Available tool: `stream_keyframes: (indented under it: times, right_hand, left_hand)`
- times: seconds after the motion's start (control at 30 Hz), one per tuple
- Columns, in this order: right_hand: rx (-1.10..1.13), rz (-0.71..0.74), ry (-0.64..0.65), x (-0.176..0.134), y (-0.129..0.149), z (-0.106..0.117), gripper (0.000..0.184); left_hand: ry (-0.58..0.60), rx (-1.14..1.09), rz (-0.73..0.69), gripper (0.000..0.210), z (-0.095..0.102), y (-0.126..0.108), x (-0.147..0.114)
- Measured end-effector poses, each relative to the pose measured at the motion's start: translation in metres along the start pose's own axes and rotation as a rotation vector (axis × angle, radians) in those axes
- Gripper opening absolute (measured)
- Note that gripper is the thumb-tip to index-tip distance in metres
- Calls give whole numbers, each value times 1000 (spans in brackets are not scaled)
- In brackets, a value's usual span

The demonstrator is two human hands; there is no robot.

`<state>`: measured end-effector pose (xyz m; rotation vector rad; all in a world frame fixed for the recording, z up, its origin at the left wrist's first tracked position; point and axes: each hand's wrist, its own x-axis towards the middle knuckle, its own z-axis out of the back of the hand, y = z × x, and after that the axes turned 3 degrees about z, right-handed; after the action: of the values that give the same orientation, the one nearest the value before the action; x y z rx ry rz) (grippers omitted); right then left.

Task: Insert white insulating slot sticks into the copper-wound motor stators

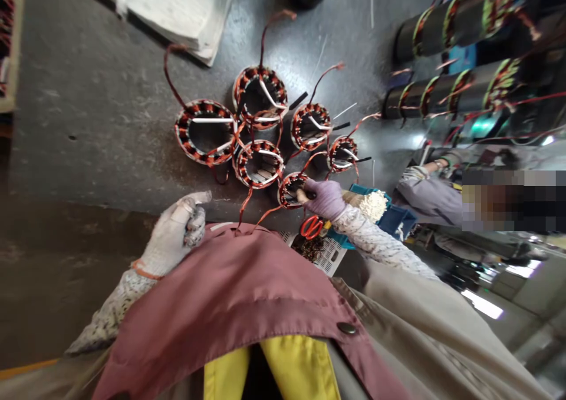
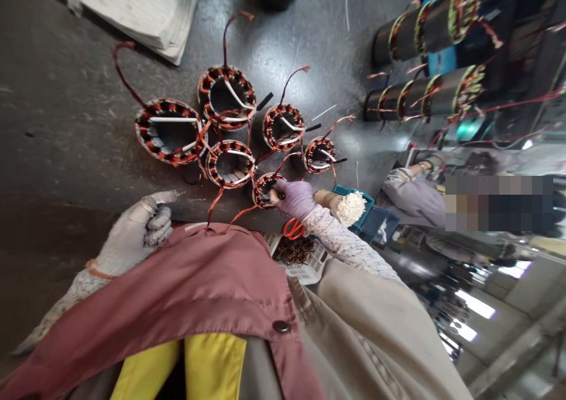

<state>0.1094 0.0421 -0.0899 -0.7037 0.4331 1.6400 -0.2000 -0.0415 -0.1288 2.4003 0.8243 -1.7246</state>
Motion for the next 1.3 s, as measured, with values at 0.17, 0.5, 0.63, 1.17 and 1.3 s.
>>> stream_keyframes:
  times: [0.17, 0.5, 0.63, 1.17, 1.3]
  right_hand:
    - [286, 53, -201, -4, 4, 35, 26]
    - [-19, 257, -170, 57, 78, 53, 25]
    - [-10, 264, -141, 53, 82, 61, 22]
    - [122, 207, -384, 151, 79, 113, 16]
    - [47, 230, -321, 151, 79, 119, 13]
  left_hand:
    - [-10, -24, -9, 29, 9, 4, -2]
    - [20, -118, -55, 33, 19, 12, -7]
    - [-14, -168, -59, 36, 30, 16, -7]
    - [-52, -242, 3, 31, 37, 3, -2]
    - [-62, -272, -3, 29, 38, 1, -2]
